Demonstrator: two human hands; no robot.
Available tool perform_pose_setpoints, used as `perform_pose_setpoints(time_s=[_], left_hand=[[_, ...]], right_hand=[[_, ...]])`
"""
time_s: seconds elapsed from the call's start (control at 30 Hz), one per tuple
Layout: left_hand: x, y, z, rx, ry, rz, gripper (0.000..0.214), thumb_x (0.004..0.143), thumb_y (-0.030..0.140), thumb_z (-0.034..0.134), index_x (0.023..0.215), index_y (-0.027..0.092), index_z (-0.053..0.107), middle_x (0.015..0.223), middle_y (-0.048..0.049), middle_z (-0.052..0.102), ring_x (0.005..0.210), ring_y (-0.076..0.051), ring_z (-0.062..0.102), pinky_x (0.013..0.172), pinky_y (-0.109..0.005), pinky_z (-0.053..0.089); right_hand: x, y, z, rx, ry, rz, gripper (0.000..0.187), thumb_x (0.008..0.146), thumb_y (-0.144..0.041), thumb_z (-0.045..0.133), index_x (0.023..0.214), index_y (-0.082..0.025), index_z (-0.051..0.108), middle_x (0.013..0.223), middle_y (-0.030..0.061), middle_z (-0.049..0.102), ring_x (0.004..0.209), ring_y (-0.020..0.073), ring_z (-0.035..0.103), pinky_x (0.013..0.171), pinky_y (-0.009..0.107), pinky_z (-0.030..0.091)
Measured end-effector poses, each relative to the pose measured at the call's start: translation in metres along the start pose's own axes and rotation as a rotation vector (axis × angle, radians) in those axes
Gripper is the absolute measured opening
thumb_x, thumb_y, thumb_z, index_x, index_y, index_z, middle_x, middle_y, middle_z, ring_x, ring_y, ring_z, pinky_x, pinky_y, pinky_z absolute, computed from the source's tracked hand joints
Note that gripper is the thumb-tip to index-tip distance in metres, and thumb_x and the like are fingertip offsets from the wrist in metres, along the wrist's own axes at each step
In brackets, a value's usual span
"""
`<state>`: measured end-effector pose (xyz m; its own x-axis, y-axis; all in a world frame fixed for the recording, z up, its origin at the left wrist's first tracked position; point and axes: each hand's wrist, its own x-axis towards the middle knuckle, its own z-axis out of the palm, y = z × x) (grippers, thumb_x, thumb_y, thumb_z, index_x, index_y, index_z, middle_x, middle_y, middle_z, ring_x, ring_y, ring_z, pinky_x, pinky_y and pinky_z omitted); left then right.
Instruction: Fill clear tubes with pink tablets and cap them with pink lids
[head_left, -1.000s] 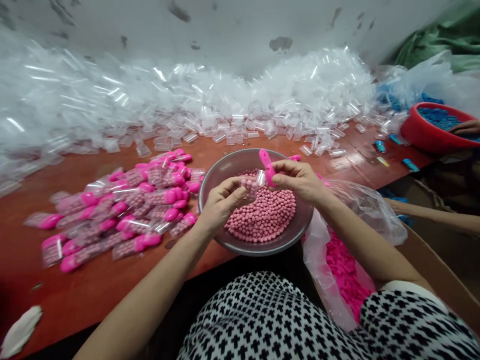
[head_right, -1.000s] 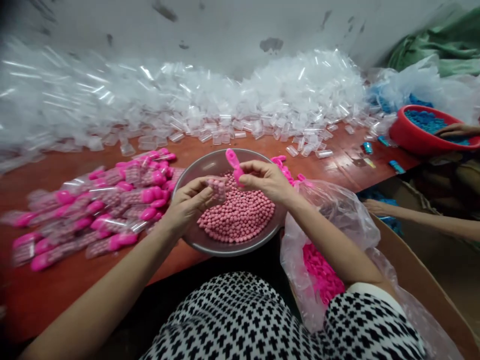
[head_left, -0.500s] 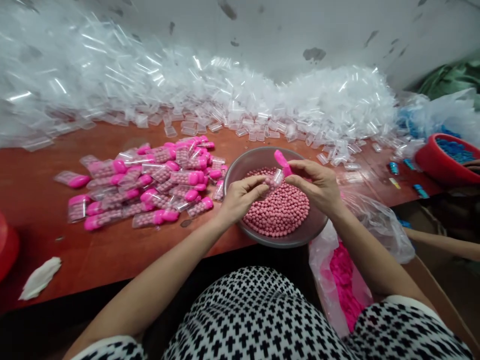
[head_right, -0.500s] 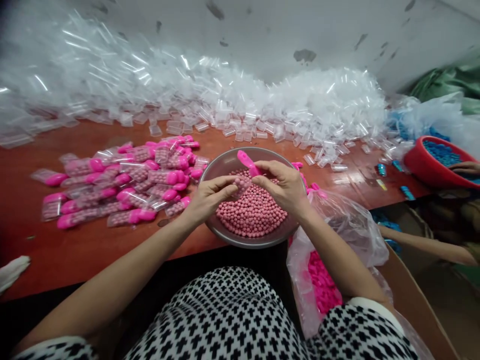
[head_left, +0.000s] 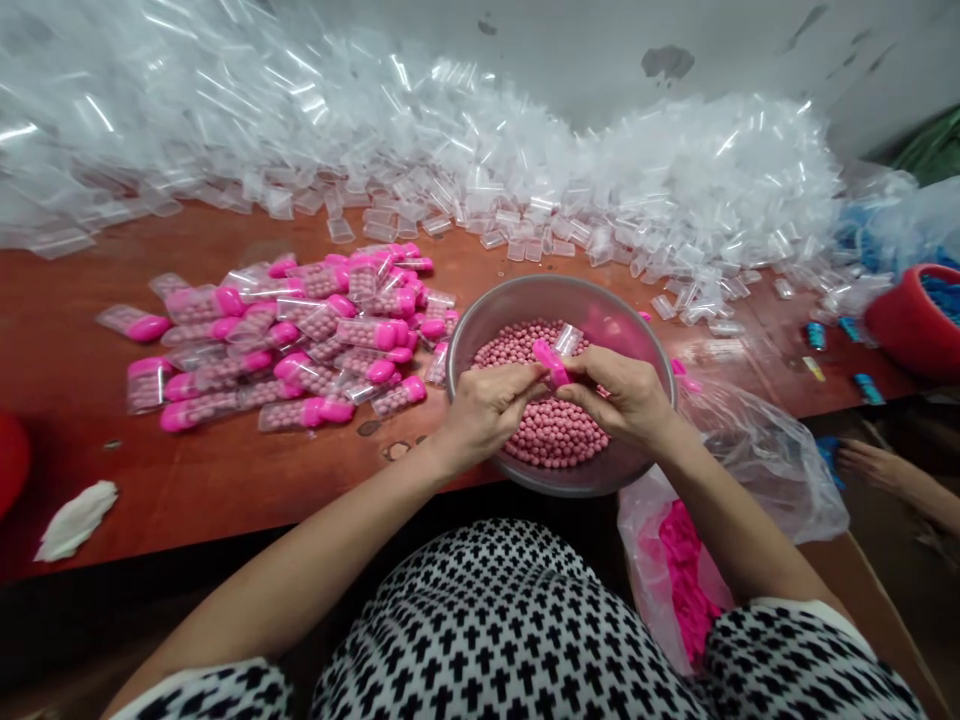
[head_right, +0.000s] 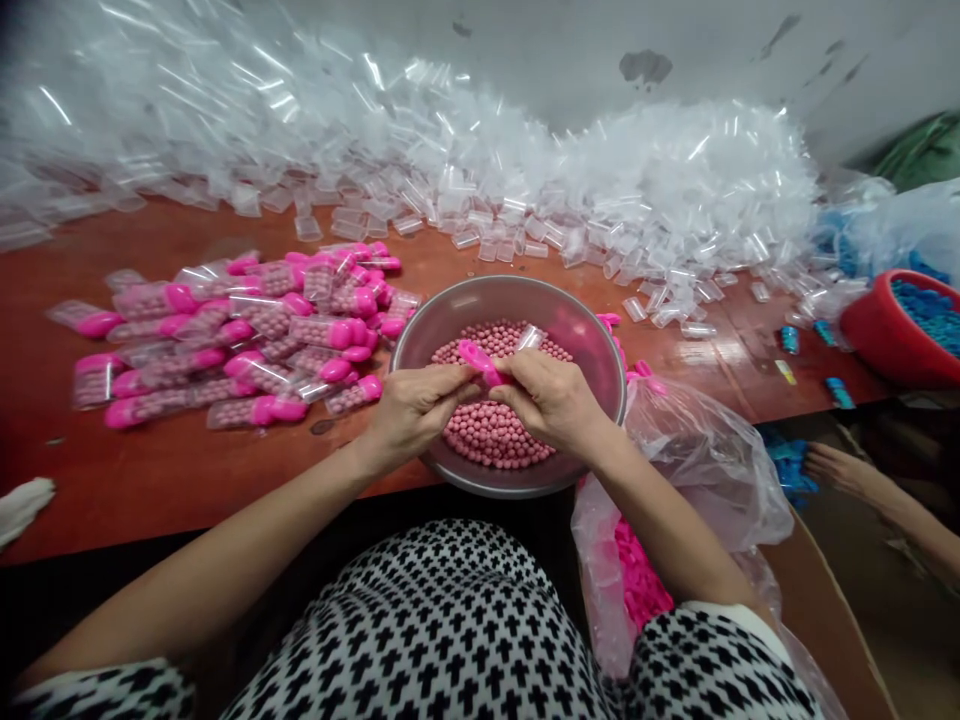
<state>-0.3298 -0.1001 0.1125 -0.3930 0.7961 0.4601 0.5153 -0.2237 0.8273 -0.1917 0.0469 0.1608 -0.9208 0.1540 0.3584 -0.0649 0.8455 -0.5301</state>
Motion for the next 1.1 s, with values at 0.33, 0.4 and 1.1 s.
perform_pose_setpoints(time_s=[0.33, 0.4, 1.1], left_hand=[[0.009, -0.01, 0.003, -0.135, -0.101, -0.235, 0.021, 0.087, 0.031, 0.064, 0.093, 0.019, 0.08, 0.09, -0.0034, 0.08, 0.077, -0.02, 0.074, 0.074, -0.028, 0.056], [0.01, -0.009, 0.003, -0.186, -0.127, -0.235, 0.023, 0.087, 0.035, 0.064, 0.087, 0.019, 0.08, 0.084, -0.0027, 0.08, 0.075, -0.021, 0.072, 0.074, -0.029, 0.056], [0.013, -0.015, 0.001, -0.367, 0.065, -0.468, 0.021, 0.085, 0.032, 0.059, 0.098, 0.017, 0.066, 0.081, -0.0015, 0.067, 0.077, -0.017, 0.061, 0.077, -0.03, 0.048]], right_hand=[[0.017, 0.005, -0.011, -0.356, -0.115, -0.182, 0.052, 0.094, -0.039, 0.062, 0.142, -0.019, 0.053, 0.143, 0.0133, 0.058, 0.136, 0.0269, 0.051, 0.113, 0.044, 0.041], [0.024, -0.002, -0.018, -0.455, -0.238, -0.307, 0.054, 0.095, -0.036, 0.06, 0.146, -0.022, 0.048, 0.15, 0.0098, 0.052, 0.144, 0.0264, 0.041, 0.121, 0.048, 0.029], [0.019, 0.007, 0.044, -0.717, 0.048, 0.056, 0.066, 0.085, -0.057, 0.057, 0.122, -0.002, 0.056, 0.088, 0.0156, 0.067, 0.081, 0.0294, 0.065, 0.063, 0.036, 0.049]])
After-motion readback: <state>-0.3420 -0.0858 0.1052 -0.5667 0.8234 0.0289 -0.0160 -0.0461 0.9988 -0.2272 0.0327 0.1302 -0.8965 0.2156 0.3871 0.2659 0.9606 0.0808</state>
